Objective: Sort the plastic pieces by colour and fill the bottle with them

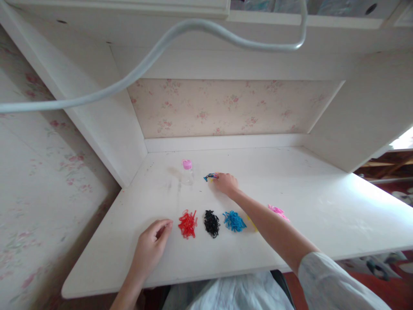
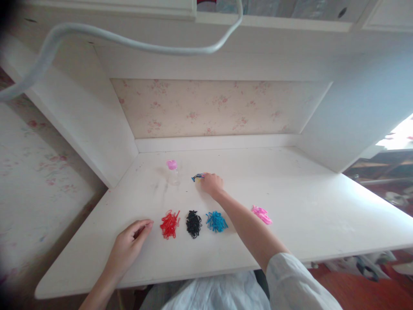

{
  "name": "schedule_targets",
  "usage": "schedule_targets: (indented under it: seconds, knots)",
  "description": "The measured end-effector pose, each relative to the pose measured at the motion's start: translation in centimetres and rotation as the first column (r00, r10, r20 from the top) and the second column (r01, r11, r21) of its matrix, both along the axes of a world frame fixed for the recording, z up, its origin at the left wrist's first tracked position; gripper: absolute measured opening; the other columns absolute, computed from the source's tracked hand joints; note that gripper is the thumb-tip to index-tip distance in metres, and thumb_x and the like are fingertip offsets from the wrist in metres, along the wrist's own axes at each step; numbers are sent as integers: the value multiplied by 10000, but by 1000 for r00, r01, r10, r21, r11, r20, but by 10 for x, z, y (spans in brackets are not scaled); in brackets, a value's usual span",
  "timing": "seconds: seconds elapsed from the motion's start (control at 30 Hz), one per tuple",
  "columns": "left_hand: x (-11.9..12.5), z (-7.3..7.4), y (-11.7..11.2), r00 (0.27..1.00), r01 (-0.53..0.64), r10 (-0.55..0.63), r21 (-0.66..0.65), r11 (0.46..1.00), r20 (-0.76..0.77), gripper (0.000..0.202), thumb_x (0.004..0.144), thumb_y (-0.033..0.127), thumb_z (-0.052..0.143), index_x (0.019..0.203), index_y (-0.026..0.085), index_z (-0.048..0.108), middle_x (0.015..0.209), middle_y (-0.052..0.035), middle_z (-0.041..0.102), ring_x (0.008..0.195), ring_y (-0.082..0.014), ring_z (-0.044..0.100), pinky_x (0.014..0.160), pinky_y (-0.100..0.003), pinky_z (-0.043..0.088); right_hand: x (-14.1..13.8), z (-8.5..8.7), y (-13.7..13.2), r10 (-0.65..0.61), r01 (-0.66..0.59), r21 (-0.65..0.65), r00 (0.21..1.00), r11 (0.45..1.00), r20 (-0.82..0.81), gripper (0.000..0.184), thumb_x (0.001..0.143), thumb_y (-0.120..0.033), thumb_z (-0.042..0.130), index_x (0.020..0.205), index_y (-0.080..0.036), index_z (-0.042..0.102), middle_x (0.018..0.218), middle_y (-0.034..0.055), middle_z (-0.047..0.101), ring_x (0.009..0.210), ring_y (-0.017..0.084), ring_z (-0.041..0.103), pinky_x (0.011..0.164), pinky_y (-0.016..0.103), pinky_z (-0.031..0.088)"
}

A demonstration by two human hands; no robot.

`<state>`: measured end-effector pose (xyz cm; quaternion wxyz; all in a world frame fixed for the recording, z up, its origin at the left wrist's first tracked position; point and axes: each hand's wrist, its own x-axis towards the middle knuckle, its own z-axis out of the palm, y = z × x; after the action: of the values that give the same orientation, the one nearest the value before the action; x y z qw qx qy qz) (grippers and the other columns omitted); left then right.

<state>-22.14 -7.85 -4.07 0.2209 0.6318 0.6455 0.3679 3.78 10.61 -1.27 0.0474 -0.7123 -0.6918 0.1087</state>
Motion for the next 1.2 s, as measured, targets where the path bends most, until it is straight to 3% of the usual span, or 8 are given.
schedule_targets:
  seconds: [0.23,0.47,0.67,0.87,1.2]
  knots:
    - [-1,-2,0,1000,22,-22,-1,1000,-4,312,871,409,471,1026,222,668,972,-40,701,835,-192,646,731,-285,518,2,2,-1,22,-22,23,1000,999,-4,398,890,-382,400,1221,-275,593,1098,103,663,984,234,622,817,321,450]
    - [-1,-3,0,1000,27,-27,-19,999,-6,308,870,419,475,1003,222,670,986,-44,699,856,-195,643,746,-286,515,9,-2,-2,86,-86,34,996,996,10,400,892,-305,362,1224,-373,574,1087,10,676,947,199,632,802,308,465]
    - [-1,-4,0,999,41,-41,-26,999,-1,326,870,441,461,995,220,664,965,-51,694,856,-197,638,778,-300,510,12,-4,-4,97,-98,29,995,995,32,386,898,-350,347,1144,-322,643,1058,42,684,932,211,635,792,309,470]
    - [-1,-4,-1,999,44,-44,-48,998,5,303,872,446,462,956,229,655,974,-38,687,878,-195,630,773,-290,497,16,-3,-1,110,-111,19,993,994,42,398,883,-370,381,1223,-344,587,1127,28,660,967,209,623,797,295,467]
    - [0,0,-1,998,50,-48,-61,997,30,269,872,426,481,946,235,656,957,-15,689,860,-179,632,761,-265,491,14,-2,-1,151,-152,40,988,987,39,407,909,-405,333,1129,-276,651,1017,75,691,891,214,633,745,289,444]
